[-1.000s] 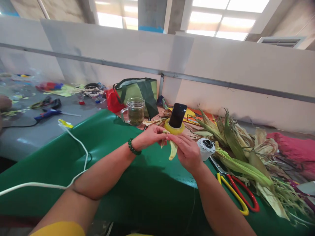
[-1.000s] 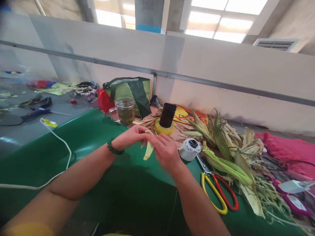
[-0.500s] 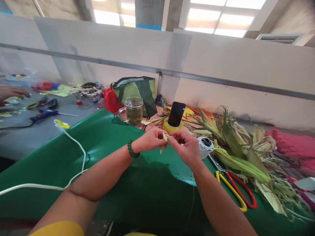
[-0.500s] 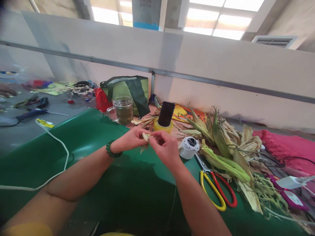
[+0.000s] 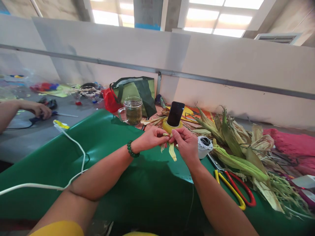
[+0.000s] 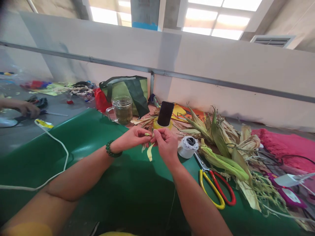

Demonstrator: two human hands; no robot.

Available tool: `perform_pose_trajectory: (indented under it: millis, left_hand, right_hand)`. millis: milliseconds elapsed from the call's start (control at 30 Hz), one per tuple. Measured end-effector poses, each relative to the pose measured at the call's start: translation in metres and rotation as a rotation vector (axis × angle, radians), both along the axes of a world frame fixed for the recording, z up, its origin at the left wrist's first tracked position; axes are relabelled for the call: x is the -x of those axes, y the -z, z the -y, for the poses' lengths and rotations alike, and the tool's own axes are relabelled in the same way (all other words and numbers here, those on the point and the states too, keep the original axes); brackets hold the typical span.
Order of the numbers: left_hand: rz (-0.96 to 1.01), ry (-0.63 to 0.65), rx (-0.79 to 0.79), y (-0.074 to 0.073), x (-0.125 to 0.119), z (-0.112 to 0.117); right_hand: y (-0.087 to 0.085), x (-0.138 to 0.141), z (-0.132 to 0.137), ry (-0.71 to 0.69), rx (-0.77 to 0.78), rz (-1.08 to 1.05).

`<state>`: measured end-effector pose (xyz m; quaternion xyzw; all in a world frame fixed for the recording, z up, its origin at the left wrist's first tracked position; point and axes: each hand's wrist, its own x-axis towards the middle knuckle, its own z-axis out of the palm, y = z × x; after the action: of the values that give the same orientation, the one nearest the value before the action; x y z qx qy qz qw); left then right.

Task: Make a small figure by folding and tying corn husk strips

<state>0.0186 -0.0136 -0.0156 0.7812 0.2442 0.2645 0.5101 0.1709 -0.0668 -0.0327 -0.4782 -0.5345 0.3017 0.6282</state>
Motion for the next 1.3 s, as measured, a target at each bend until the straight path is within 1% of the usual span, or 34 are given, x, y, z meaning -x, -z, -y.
perform_pose_trajectory:
  millis: [100,167,200,267,333,400,467,533,600,767,867,967,1033,1100,1200,1300]
  left_hand:
    - [0.015,-0.023,0.010,0.003,-0.003,0.001]
    - [0.038,-0.051,0.011,0.004,-0.005,0.000]
    - [0.057,-0.068,0.022,0.004,-0.005,0.000]
    - [0.093,-0.096,0.067,0.003,-0.004,-0.003]
    - [0.112,-0.104,0.119,0.001,-0.001,-0.007]
    - [0.111,-0.107,0.142,-0.001,0.002,-0.009]
    - [0.105,-0.115,0.128,-0.002,0.003,-0.010]
    - [0.105,-0.116,0.108,-0.002,0.003,-0.009]
    - [0.099,-0.101,0.109,-0.003,0.003,-0.007]
    - [0.059,-0.093,0.118,-0.004,0.003,-0.007]
    - [0.036,-0.111,0.134,-0.004,0.003,-0.008]
    - [0.018,-0.122,0.134,-0.003,0.002,-0.008]
    - [0.003,-0.125,0.112,-0.003,0.001,-0.007]
    - [-0.019,-0.139,0.055,-0.002,0.000,-0.006]
    - [-0.054,-0.190,-0.084,0.000,-0.002,-0.004]
    - [-0.095,-0.244,-0.213,0.002,-0.004,-0.003]
  right_hand:
    - [0.000,-0.005,-0.003,-0.034,0.059,-0.055]
    - [-0.001,-0.009,-0.004,-0.082,0.085,-0.088]
    - [-0.002,-0.010,-0.003,-0.113,0.075,-0.097]
    - [-0.003,-0.012,0.000,-0.167,-0.006,-0.071]
    - [-0.004,-0.012,0.003,-0.179,-0.134,0.053]
    - [-0.004,-0.012,0.004,-0.134,-0.269,0.257]
    - [-0.003,-0.012,0.004,-0.080,-0.393,0.439]
    - [-0.001,-0.013,0.003,-0.049,-0.481,0.560]
    - [0.001,-0.014,0.002,-0.004,-0.517,0.639]
    - [0.007,-0.017,-0.002,0.195,-0.526,0.806]
    - [0.007,-0.018,-0.001,0.268,-0.574,0.954]
    - [0.006,-0.017,0.003,0.332,-0.582,1.065]
    - [0.004,-0.015,0.006,0.340,-0.580,1.101]
    - [0.003,-0.013,0.008,0.341,-0.557,1.127]
    - [0.003,-0.012,0.007,0.339,-0.481,1.156]
    - [0.005,-0.014,0.005,0.267,-0.379,1.116]
